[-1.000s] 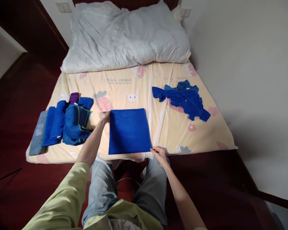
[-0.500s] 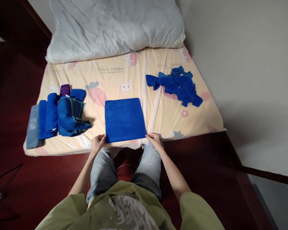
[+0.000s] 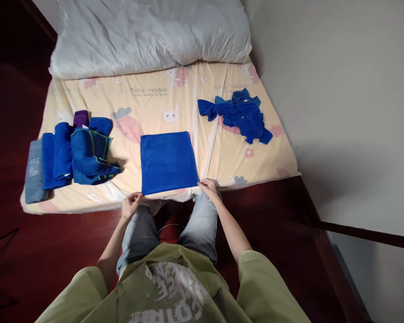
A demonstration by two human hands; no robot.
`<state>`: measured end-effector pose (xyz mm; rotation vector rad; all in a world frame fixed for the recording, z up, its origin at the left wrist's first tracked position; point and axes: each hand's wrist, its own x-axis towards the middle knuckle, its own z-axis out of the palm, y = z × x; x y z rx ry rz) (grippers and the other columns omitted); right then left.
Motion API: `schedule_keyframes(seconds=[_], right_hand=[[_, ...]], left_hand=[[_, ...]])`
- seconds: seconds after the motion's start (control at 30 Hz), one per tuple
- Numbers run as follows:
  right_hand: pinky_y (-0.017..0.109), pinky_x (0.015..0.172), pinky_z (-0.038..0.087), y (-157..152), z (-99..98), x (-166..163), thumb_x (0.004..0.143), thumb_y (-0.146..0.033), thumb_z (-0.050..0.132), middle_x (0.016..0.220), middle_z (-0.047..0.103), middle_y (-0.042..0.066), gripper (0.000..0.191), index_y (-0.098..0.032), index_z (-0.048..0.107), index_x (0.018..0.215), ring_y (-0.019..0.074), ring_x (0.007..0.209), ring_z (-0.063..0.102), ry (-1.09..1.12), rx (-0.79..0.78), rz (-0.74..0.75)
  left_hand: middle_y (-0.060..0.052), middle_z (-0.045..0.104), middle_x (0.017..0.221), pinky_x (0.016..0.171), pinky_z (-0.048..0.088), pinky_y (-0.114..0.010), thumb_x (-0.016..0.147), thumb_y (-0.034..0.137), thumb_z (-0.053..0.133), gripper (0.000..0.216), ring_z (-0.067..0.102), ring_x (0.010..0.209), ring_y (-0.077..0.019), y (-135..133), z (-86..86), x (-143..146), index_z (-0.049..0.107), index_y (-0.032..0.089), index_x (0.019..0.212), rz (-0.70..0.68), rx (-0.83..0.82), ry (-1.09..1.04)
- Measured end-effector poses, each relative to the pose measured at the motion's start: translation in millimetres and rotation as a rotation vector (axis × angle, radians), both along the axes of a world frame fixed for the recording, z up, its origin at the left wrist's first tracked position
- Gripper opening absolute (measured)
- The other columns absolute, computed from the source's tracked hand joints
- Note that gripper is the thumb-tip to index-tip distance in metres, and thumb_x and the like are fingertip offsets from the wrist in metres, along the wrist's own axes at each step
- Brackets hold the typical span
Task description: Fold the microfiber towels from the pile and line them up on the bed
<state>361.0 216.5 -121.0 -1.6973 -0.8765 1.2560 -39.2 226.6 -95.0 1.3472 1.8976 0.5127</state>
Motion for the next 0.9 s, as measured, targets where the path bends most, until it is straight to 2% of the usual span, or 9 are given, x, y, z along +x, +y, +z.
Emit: schedule_keyframes(seconds=[0.17,0.27,0.33,0.37,0.43,0.53,0.6,0.7,0.9], right_hand=[[0.025,0.048,0.032,-2.3,9.4,-0.7,0.061,-0.075,0.078,0.057,0.054,-0.002,0.060,-0.019,0.065,0.076,0.0122,0.051,0.045,-0.032,-0.024,0.017],[0.029,0.053,0.042,2.6,22.1,-8.8,0.075,-0.076,0.068,0.062,0.060,0.002,0.056,-0.020,0.066,0.081,0.0167,0.056,0.054,-0.223,0.044,-0.126],[0.034,0.065,0.051,18.0,35.5,-24.4,0.091,-0.068,0.056,0.071,0.067,0.007,0.051,-0.019,0.069,0.085,0.0209,0.067,0.062,-0.450,0.169,-0.177],[0.036,0.075,0.054,31.1,43.1,-35.9,0.097,-0.062,0.050,0.079,0.071,0.010,0.048,-0.019,0.071,0.090,0.0232,0.076,0.066,-0.558,0.248,-0.136],[0.040,0.097,0.053,67.9,56.9,-64.6,0.104,-0.048,0.042,0.109,0.075,0.015,0.044,-0.019,0.074,0.110,0.0268,0.106,0.068,-0.718,0.405,0.080],[0.047,0.121,0.037,139.5,63.9,-109.6,0.107,-0.036,0.039,0.157,0.052,0.014,0.047,-0.018,0.060,0.145,0.0295,0.146,0.047,-0.907,0.511,0.428],[0.050,0.128,0.025,185.4,56.2,-130.0,0.106,-0.031,0.040,0.169,0.035,0.012,0.052,-0.014,0.051,0.154,0.0294,0.157,0.030,-0.972,0.494,0.592],[0.054,0.132,0.015,233.4,32.7,-132.9,0.106,-0.035,0.042,0.172,0.027,0.013,0.058,-0.012,0.042,0.160,0.0288,0.162,0.020,-0.994,0.367,0.678],[0.051,0.134,0.008,259.1,-7.9,-60.2,0.110,-0.047,0.029,0.174,0.019,0.014,0.069,-0.007,0.025,0.166,0.0254,0.163,0.013,-1.029,0.260,0.541]], left_hand=[[-0.003,0.068,0.072,0.074,0.053,-0.034,0.089,0.045,0.055,0.023,0.069,0.076,-0.0261,4.1,14.0,2.5,0.068,0.027,0.093,-0.123,-0.001,0.197],[-0.014,0.073,0.106,0.091,0.055,-0.044,0.096,0.040,0.046,0.032,0.069,0.106,-0.0333,21.5,28.2,11.2,0.069,0.025,0.114,-0.221,0.276,0.336],[-0.020,0.065,0.134,0.109,0.048,-0.050,0.099,0.038,0.043,0.043,0.059,0.130,-0.0354,47.1,36.4,23.5,0.065,0.020,0.131,-0.327,0.448,0.366],[-0.021,0.058,0.146,0.116,0.042,-0.052,0.100,0.038,0.041,0.048,0.052,0.140,-0.0352,64.7,38.6,31.5,0.061,0.018,0.138,-0.382,0.492,0.363],[-0.019,0.043,0.162,0.125,0.031,-0.052,0.101,0.039,0.038,0.055,0.034,0.154,-0.0337,107.0,37.1,49.4,0.054,0.014,0.148,-0.483,0.526,0.344],[-0.017,0.029,0.170,0.130,0.018,-0.054,0.102,0.043,0.036,0.064,0.016,0.161,-0.0334,175.6,20.8,72.8,0.046,0.010,0.156,-0.566,0.509,0.325],[-0.019,0.026,0.171,0.130,0.014,-0.056,0.101,0.046,0.037,0.069,0.013,0.162,-0.0344,214.5,5.7,81.8,0.044,0.007,0.157,-0.565,0.488,0.322],[-0.020,0.024,0.171,0.130,0.012,-0.057,0.100,0.053,0.038,0.074,0.013,0.162,-0.0353,252.7,-14.3,84.5,0.042,0.006,0.158,-0.565,0.464,0.310],[-0.017,0.017,0.174,0.132,0.006,-0.053,0.100,0.062,0.040,0.082,0.007,0.163,-0.0329,273.1,-37.6,74.9,0.036,0.009,0.162,-0.507,0.468,0.260]])
